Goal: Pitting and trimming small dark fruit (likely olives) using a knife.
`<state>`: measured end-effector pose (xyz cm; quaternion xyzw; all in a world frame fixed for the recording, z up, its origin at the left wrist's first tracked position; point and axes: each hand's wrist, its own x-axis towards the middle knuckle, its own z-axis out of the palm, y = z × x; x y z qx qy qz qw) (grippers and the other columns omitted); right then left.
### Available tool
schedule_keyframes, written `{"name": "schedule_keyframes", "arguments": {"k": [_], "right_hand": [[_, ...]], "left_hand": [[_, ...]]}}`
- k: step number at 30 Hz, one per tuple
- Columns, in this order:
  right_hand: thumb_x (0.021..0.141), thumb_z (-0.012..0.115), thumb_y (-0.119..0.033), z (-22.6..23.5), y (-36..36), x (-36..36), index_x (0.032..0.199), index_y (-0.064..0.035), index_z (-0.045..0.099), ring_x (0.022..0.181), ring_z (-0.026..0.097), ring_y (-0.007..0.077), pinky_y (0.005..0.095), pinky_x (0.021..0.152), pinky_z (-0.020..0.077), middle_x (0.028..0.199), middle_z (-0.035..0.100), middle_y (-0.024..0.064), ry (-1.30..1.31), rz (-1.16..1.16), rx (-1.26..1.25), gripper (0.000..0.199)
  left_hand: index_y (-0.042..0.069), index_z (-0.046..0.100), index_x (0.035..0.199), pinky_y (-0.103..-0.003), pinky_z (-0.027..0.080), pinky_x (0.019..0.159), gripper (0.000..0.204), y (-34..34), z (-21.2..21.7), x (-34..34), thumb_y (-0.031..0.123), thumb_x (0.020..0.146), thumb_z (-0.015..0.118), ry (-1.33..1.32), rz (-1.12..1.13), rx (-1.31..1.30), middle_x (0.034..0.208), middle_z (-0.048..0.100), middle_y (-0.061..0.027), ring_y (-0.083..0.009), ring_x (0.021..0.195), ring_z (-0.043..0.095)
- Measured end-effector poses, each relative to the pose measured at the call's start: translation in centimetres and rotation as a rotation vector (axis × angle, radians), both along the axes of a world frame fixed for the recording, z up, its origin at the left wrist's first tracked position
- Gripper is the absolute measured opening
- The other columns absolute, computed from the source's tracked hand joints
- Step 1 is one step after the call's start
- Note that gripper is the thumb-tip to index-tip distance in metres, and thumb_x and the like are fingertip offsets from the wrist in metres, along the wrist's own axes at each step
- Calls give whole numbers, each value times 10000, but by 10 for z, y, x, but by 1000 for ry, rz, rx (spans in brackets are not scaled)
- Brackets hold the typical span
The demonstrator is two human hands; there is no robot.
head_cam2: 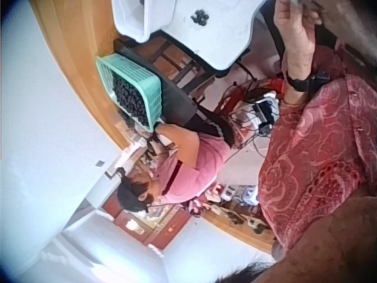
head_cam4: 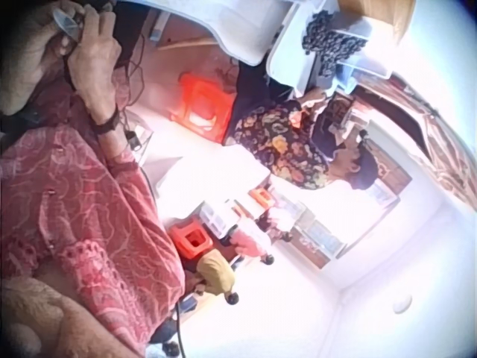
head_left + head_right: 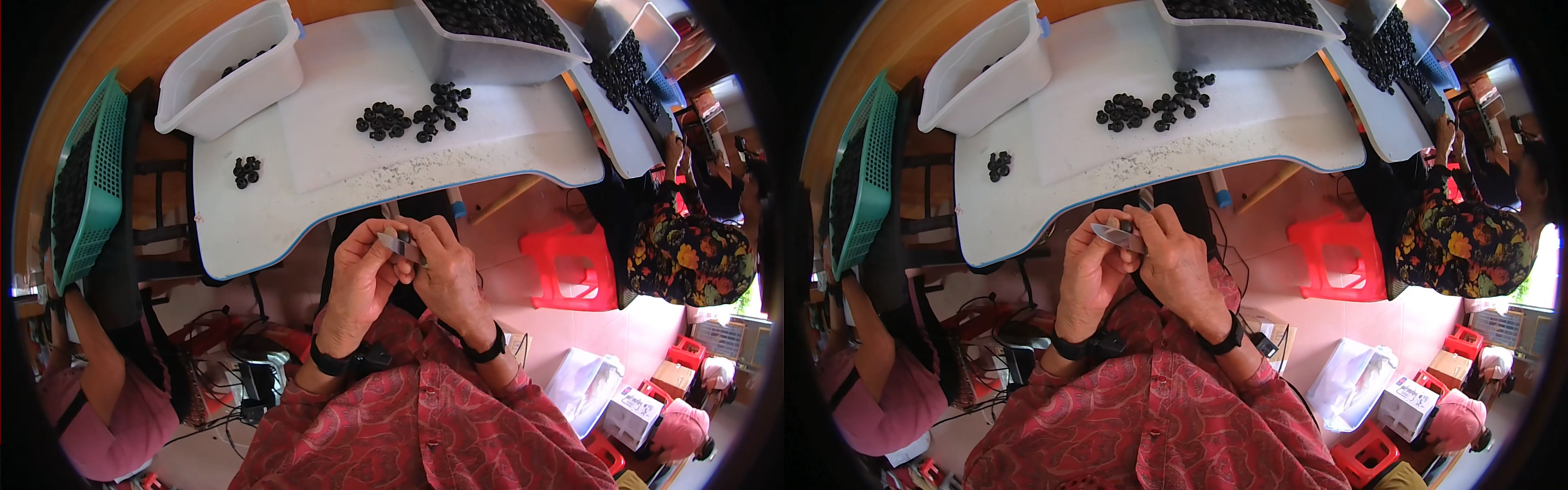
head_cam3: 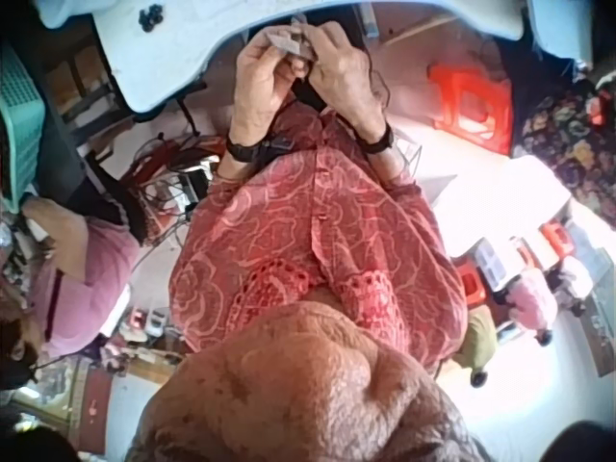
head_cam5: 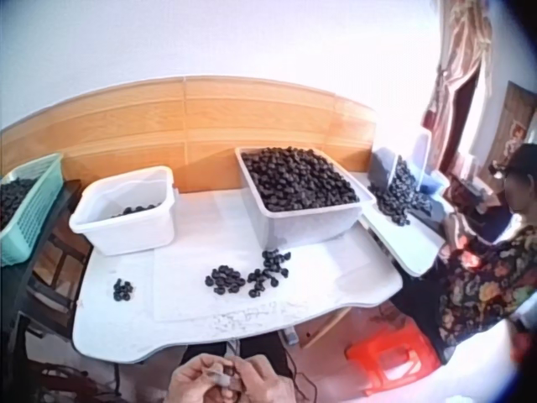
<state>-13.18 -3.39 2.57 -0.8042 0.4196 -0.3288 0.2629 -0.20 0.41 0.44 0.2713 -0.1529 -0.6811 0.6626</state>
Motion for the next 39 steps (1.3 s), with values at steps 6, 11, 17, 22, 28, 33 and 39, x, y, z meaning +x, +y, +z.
{"name": "schedule_keyframes", "arguments": {"k": [6,11,17,22,28,33,39], "right_hand": [[700,663,-21,3,-1,1,1120,-50,595,660,628,289,378,524,504,873,533,96,76,-2,-77,427],[699,674,-26,2,-2,1,1115,-50,595,662,629,288,374,515,501,871,532,97,84,-4,-82,424],[724,666,-31,-1,-3,2,1085,-51,610,662,631,284,370,524,504,862,533,95,84,-15,-79,367],[748,625,-17,0,-3,1,1074,-65,616,696,638,312,394,551,515,879,554,103,71,-8,-11,330],[756,565,10,-4,-4,1,1061,-71,614,710,634,337,418,566,516,882,565,113,9,24,88,320],[754,572,3,-7,-2,5,1011,-80,631,709,634,334,416,575,513,870,564,113,40,-45,85,276],[773,585,-14,-16,-8,-3,986,-86,645,707,631,328,412,577,507,860,561,103,20,-63,129,233]], "left_hand": [[24,568,1030,-253,489,562,143,1,1,0,140,953,535,-6,9,7,781,601,-58,-118,641,578],[31,558,1015,-243,474,556,132,0,1,-1,143,948,543,-35,1,-16,756,581,-45,-114,635,566],[34,553,1008,-231,453,549,125,-1,0,-1,139,940,553,-51,2,-14,761,570,-34,-107,630,549],[27,561,995,-225,404,546,140,-1,-2,-1,155,938,558,-44,-6,-34,779,554,-32,-95,624,494],[38,565,994,-237,409,520,109,-1,-3,2,136,950,545,-126,14,-59,764,561,-27,-94,602,506],[37,564,973,-236,400,507,97,-1,-3,3,129,948,546,-57,-9,-23,786,589,-46,-84,588,485],[36,567,943,-235,394,505,95,-2,3,4,130,943,557,-34,-36,-14,803,607,-65,-69,581,468]]}}
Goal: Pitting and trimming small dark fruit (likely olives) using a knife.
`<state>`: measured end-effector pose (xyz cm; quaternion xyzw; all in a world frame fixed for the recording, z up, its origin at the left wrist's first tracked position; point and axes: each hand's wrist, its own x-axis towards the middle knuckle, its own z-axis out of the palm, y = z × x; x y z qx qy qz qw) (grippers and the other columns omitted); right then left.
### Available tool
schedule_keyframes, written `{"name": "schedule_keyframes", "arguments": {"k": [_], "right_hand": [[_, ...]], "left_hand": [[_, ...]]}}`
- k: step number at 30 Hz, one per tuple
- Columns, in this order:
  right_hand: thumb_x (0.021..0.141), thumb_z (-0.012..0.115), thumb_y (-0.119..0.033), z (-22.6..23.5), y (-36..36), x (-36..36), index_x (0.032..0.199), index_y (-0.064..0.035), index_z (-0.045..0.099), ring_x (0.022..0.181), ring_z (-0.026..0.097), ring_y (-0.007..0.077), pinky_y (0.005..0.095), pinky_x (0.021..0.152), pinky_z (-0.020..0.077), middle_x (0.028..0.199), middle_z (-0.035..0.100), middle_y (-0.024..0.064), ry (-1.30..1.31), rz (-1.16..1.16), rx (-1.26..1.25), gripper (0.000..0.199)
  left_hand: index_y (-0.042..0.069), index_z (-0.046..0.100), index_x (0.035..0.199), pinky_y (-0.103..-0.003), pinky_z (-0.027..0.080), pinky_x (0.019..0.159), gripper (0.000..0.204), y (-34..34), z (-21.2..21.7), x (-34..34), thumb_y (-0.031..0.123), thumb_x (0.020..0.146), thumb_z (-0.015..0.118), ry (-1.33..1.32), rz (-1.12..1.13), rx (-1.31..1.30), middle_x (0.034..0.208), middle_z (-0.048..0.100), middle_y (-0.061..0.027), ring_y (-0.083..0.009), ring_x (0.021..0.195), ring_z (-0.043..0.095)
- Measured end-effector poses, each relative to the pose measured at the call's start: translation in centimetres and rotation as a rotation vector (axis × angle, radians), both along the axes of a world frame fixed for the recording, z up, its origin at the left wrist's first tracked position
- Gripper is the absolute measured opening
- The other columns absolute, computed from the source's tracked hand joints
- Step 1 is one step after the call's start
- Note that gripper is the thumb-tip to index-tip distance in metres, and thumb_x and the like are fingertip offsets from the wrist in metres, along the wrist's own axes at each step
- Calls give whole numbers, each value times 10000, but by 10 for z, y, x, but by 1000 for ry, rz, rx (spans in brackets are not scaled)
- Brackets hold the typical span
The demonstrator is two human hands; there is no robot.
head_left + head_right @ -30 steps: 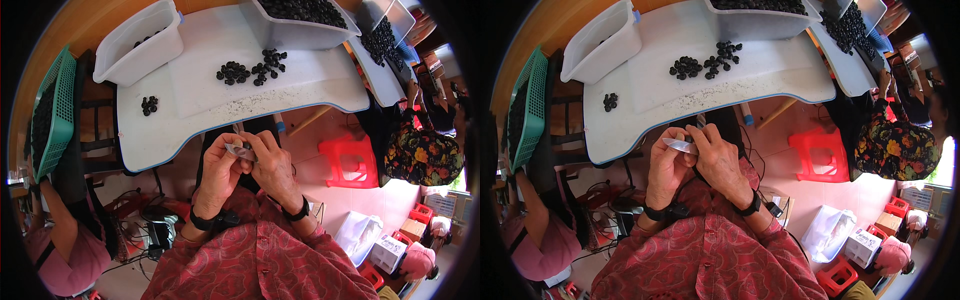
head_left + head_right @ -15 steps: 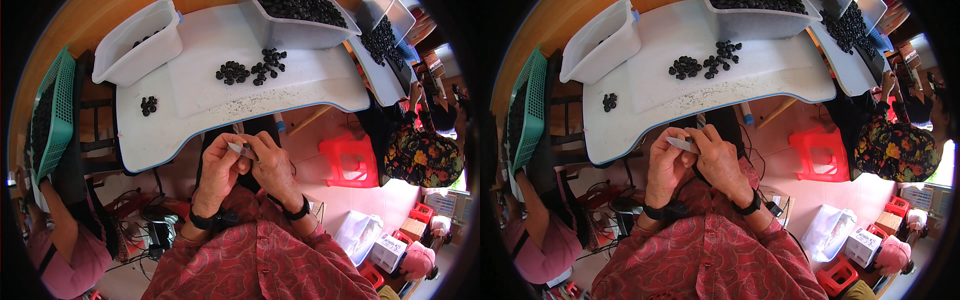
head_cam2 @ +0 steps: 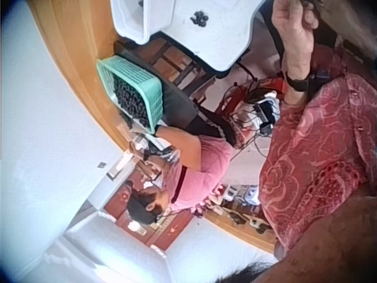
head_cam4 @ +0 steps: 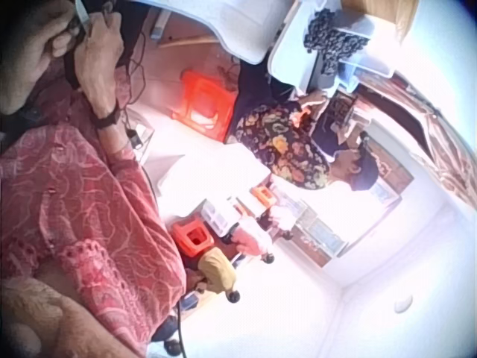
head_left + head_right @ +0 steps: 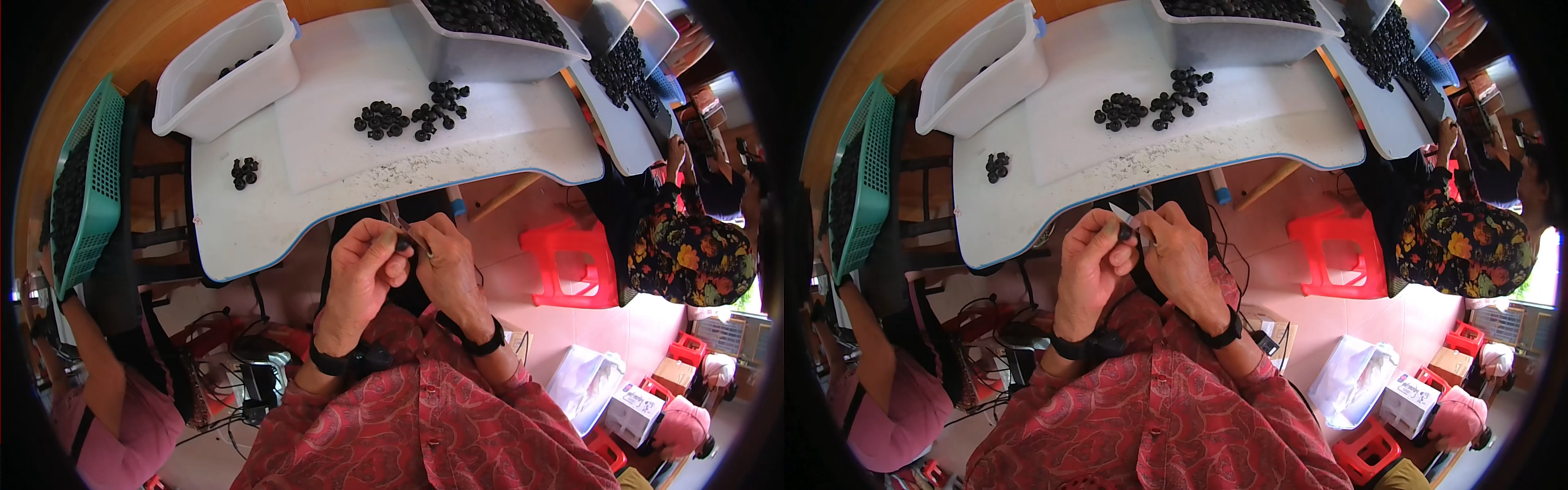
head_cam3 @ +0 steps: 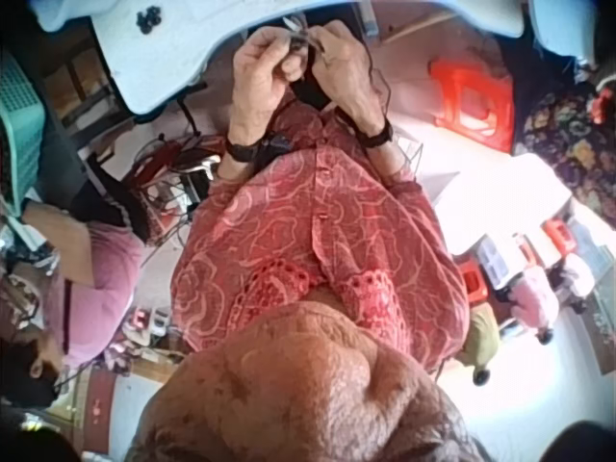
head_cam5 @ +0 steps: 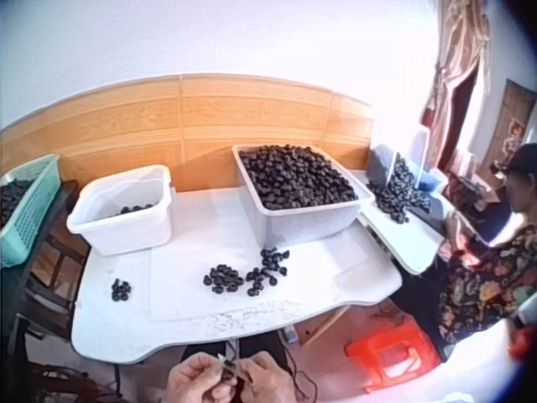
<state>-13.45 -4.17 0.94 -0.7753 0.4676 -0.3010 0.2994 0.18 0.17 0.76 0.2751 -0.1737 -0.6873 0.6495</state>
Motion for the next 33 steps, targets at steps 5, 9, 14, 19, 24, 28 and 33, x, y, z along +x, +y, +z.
{"name": "schedule_keyframes", "arguments": {"k": [5,9,14,19,24,28,33], "right_hand": [[767,596,-21,9,7,6,1038,-84,634,694,631,313,402,568,510,861,555,101,11,4,-53,281],[742,610,-27,13,8,6,1057,-86,630,686,639,293,387,560,517,879,546,100,102,-3,-142,321],[736,619,-36,12,7,6,1050,-89,636,684,642,284,378,558,519,876,530,94,118,-13,-173,319],[745,619,-36,7,5,5,1031,-103,641,655,623,291,381,544,509,858,521,90,131,-11,-176,295],[776,608,-24,1,0,1,1028,-102,640,661,617,306,385,541,504,859,534,90,120,-86,-116,266],[815,601,-5,4,6,6,1053,-81,629,675,628,291,371,549,506,856,566,97,-90,-27,-109,252],[896,561,-3,10,4,5,1055,-15,601,669,620,156,256,582,495,809,617,75,-429,-6,86,164]], "left_hand": [[47,576,958,-237,404,509,99,0,-4,-2,143,945,557,6,43,4,763,573,-34,-83,592,491],[38,547,953,-229,391,520,91,1,0,-5,127,948,526,-13,59,37,814,542,-25,-84,615,469],[54,574,979,-236,411,511,100,0,0,-5,145,953,542,6,50,39,745,554,-18,-93,592,498],[40,566,959,-239,402,509,94,1,-1,-2,128,955,534,13,26,2,781,587,-45,-90,590,489],[31,554,939,-239,398,510,96,1,5,-2,125,951,541,2,-4,-38,823,617,-77,-85,588,484],[33,556,945,-236,414,519,105,0,0,-3,137,946,558,-62,98,59,809,615,-63,-83,586,498],[37,566,947,-234,429,526,114,-2,-4,-5,150,944,566,-132,173,91,777,605,-38,-84,591,517]]}}
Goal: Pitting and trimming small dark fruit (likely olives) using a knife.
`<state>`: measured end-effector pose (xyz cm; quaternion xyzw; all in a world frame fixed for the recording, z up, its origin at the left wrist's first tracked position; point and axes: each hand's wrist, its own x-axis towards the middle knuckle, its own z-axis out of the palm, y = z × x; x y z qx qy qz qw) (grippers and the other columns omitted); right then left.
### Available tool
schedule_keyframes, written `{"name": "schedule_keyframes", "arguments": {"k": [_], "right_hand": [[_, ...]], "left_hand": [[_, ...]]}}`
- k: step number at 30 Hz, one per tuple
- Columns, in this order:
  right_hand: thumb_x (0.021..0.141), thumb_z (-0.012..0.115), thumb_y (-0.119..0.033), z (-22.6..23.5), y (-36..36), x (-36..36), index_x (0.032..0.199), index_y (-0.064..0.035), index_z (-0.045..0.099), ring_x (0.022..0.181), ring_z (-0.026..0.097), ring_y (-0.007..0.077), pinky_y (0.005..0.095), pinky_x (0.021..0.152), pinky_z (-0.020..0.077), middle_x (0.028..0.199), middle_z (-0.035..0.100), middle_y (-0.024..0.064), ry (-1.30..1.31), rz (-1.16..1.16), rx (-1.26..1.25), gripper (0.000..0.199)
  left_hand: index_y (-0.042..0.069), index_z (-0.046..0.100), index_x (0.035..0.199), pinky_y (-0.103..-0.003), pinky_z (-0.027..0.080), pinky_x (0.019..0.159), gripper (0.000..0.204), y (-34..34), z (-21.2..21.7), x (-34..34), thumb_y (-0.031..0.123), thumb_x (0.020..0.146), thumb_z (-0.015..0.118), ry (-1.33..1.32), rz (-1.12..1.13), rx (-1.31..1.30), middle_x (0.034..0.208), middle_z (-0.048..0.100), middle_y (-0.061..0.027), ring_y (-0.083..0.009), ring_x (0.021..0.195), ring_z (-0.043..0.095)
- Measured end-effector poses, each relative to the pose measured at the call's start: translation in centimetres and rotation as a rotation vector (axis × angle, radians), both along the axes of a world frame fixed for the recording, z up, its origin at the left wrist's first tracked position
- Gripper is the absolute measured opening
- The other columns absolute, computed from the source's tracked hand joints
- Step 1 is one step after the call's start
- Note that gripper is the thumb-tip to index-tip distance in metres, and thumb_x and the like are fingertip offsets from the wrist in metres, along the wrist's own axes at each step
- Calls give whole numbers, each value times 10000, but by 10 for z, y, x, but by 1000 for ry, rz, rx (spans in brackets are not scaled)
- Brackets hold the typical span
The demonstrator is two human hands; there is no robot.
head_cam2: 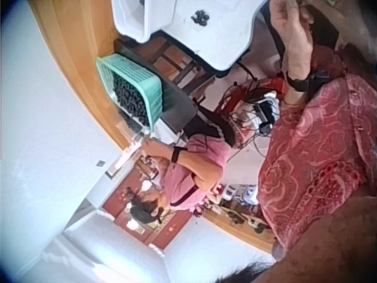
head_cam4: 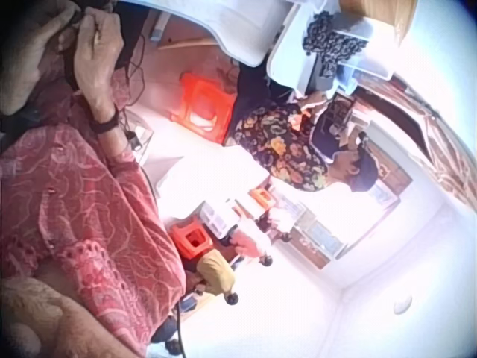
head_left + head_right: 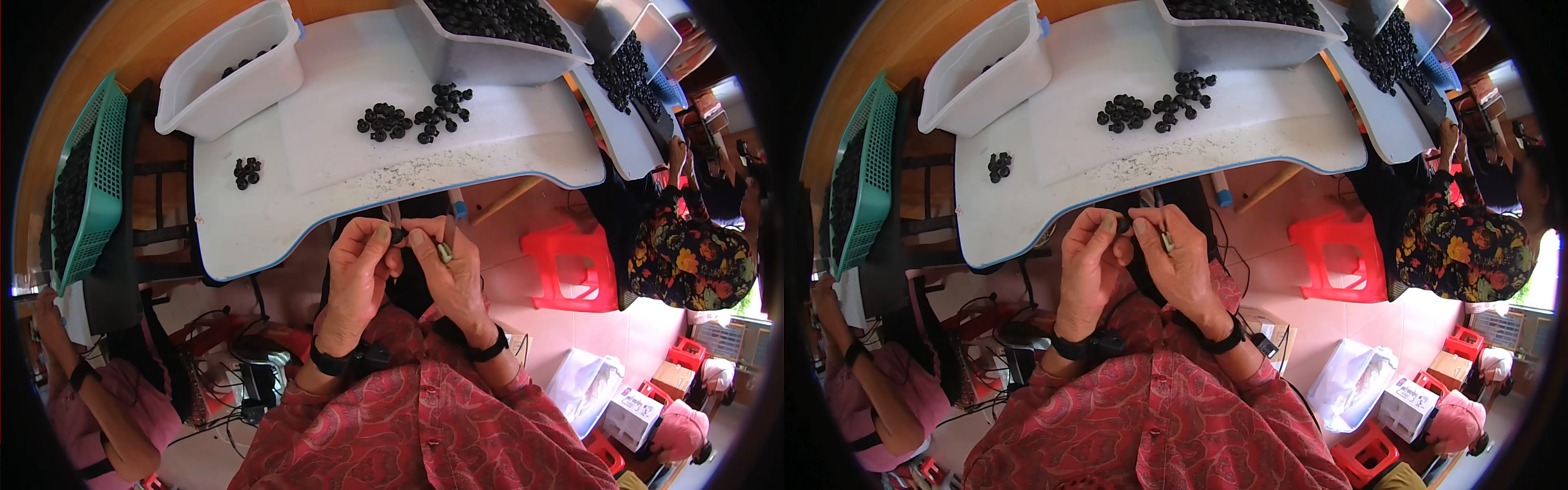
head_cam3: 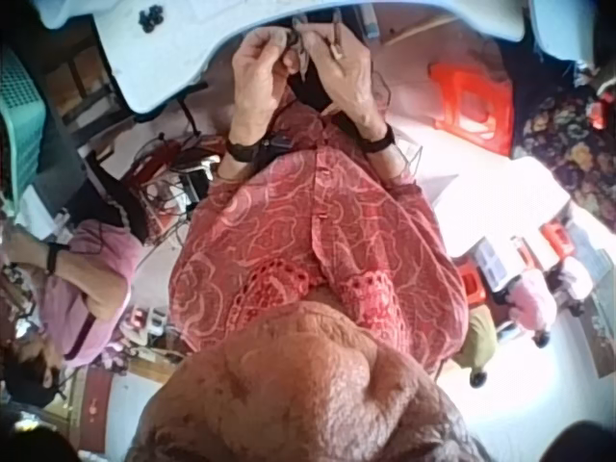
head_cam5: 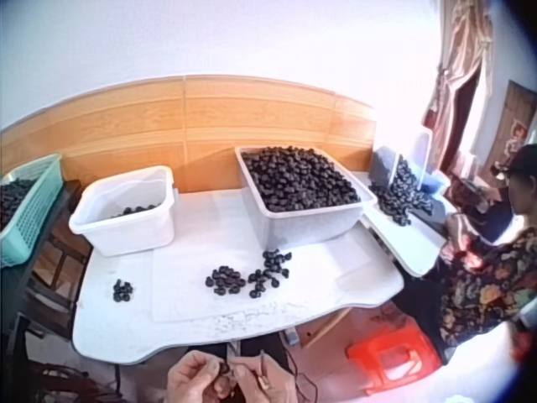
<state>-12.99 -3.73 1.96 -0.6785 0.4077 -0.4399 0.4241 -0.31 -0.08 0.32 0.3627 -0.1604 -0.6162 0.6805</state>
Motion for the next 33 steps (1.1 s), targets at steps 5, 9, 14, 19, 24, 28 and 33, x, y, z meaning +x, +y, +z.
{"name": "schedule_keyframes", "arguments": {"k": [5,9,14,19,24,28,33], "right_hand": [[890,620,-62,10,1,-1,930,6,612,657,549,60,209,582,438,735,607,17,-313,90,468,79],[876,639,-84,19,-1,-5,877,-17,636,541,405,10,183,471,277,661,529,-47,-289,88,525,67],[879,635,-94,22,-3,-9,855,-26,641,524,348,-3,186,461,243,633,489,-70,-320,96,594,73],[888,637,-117,23,-2,-3,856,-28,635,567,398,10,187,492,296,662,510,-58,-324,114,541,95],[909,598,-70,23,-4,-5,856,0,590,643,595,86,216,582,463,698,640,42,-219,127,484,88],[906,605,-79,24,-5,-5,848,-4,595,645,590,79,213,581,454,700,643,39,-283,146,527,95],[919,605,-188,12,-7,-6,844,-37,593,483,335,-1,181,435,228,590,454,-70,-233,79,579,169]], "left_hand": [[35,571,950,-227,434,518,115,1,1,2,150,940,571,53,-75,-33,755,589,-24,-77,590,520],[32,571,951,-225,442,511,111,2,2,2,141,934,580,50,-81,-63,764,597,-30,-77,590,525],[30,571,953,-224,453,499,92,2,3,3,113,921,593,15,-117,-61,786,613,-44,-84,575,531],[29,572,948,-221,451,497,88,1,0,4,110,920,593,24,-94,-51,777,610,-43,-87,568,532],[26,574,942,-217,448,495,88,1,1,4,110,920,593,13,-97,-53,769,608,-43,-88,565,530],[24,570,944,-219,444,492,94,1,-1,5,113,921,593,19,-105,-34,765,611,-48,-88,562,528],[24,566,939,-221,443,493,101,1,-1,4,118,919,597,16,-138,-36,783,624,-64,-90,562,528]]}}
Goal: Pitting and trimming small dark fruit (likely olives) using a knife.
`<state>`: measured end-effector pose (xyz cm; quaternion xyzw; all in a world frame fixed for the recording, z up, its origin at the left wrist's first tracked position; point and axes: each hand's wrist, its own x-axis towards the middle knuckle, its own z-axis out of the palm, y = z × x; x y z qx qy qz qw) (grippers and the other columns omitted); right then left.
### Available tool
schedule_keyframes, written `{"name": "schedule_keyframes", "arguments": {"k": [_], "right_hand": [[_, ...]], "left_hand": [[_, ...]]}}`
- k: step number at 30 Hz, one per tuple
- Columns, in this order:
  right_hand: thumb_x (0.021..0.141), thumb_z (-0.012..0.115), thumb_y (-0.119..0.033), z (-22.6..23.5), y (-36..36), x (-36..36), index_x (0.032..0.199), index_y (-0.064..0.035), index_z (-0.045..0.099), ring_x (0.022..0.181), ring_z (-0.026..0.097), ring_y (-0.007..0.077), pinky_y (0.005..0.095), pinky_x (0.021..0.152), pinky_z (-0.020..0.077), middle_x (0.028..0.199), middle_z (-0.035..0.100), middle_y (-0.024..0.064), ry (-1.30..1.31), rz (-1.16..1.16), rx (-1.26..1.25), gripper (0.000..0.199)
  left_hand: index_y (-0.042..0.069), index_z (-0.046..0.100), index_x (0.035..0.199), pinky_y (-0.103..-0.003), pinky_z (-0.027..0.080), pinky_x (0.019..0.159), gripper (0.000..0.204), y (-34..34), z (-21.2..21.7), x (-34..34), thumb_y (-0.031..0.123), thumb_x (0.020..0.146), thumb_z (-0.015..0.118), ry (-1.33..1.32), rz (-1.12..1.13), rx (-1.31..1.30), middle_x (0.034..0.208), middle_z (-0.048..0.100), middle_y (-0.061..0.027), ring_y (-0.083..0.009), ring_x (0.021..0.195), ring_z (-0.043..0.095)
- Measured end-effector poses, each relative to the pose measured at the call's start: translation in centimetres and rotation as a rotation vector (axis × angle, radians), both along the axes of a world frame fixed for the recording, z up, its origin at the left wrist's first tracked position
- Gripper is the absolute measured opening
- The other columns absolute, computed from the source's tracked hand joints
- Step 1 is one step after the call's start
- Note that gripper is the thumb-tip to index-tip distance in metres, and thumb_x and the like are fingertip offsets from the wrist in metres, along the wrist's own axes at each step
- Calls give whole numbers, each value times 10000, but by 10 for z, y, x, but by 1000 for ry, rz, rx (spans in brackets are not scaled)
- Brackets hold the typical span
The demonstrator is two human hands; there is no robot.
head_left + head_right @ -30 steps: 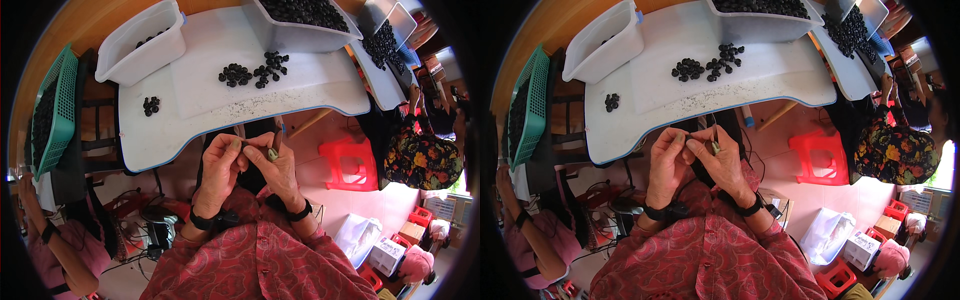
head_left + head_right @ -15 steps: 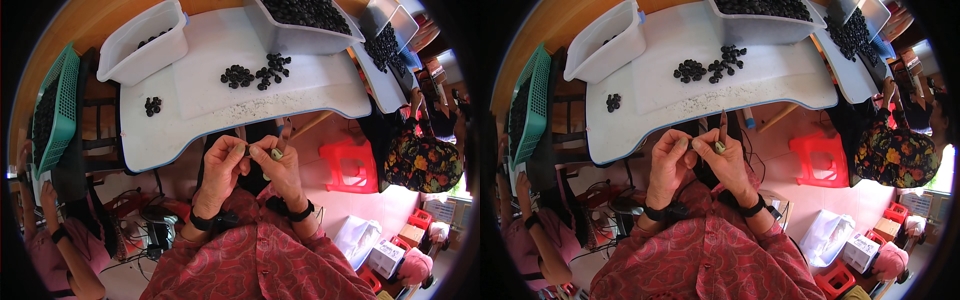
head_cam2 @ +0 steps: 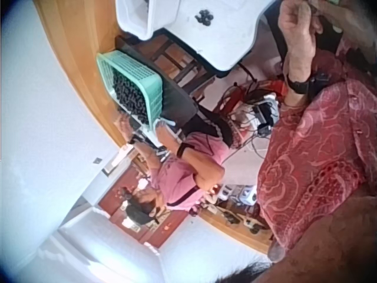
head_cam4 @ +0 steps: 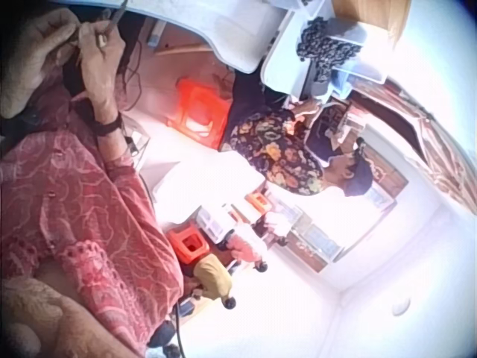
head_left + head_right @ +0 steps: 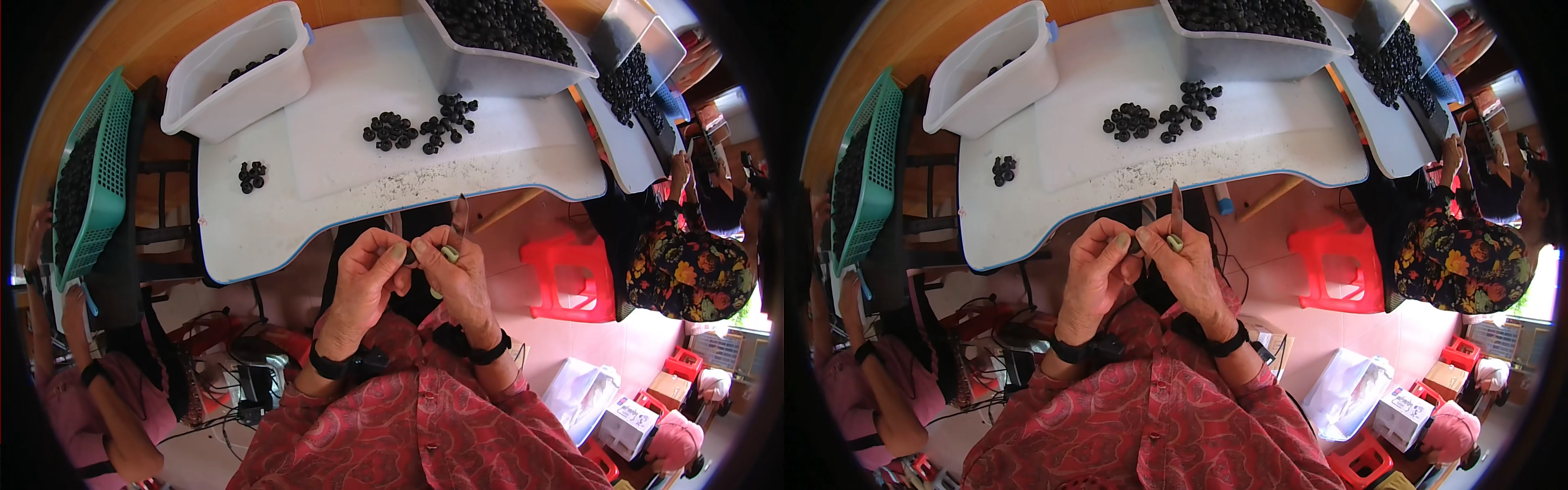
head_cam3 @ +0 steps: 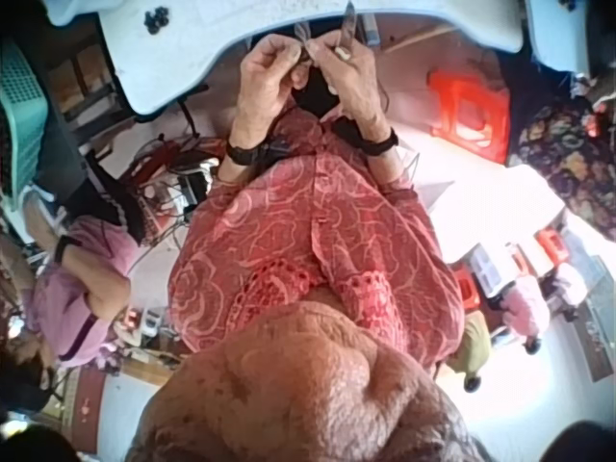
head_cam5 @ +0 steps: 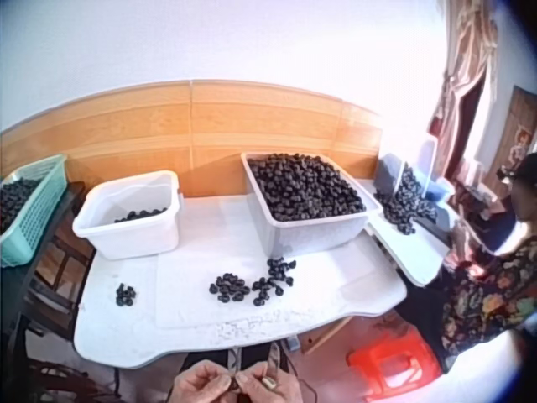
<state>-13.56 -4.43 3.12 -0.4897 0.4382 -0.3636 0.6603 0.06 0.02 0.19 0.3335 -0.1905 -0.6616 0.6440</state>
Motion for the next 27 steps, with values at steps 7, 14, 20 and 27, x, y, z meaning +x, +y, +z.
{"name": "schedule_keyframes", "arguments": {"k": [7,14,20,27], "right_hand": [[914,604,-139,5,0,-2,851,-4,572,629,528,59,213,557,426,717,597,16,55,16,46,152],[911,603,-104,12,2,-5,903,-4,560,615,607,104,203,528,447,730,632,53,-161,104,41,109],[909,621,-159,1,6,-2,886,-40,584,518,426,30,186,480,333,680,576,-21,-94,52,58,127],[911,615,-166,-5,12,6,871,-45,579,514,387,4,183,453,286,663,544,-32,42,-27,15,132]], "left_hand": [[31,570,935,-232,415,484,112,-3,4,1,142,931,581,102,5,35,771,615,-60,-90,539,502],[33,573,929,-239,402,488,113,0,9,5,145,931,581,134,-49,-1,733,587,-41,-100,532,497],[28,573,923,-229,397,465,120,0,14,12,147,928,588,70,-62,-5,753,603,-55,-98,528,503],[13,587,901,-215,364,454,156,-34,60,71,166,930,585,-39,261,7,745,588,-65,-80,514,461]]}}
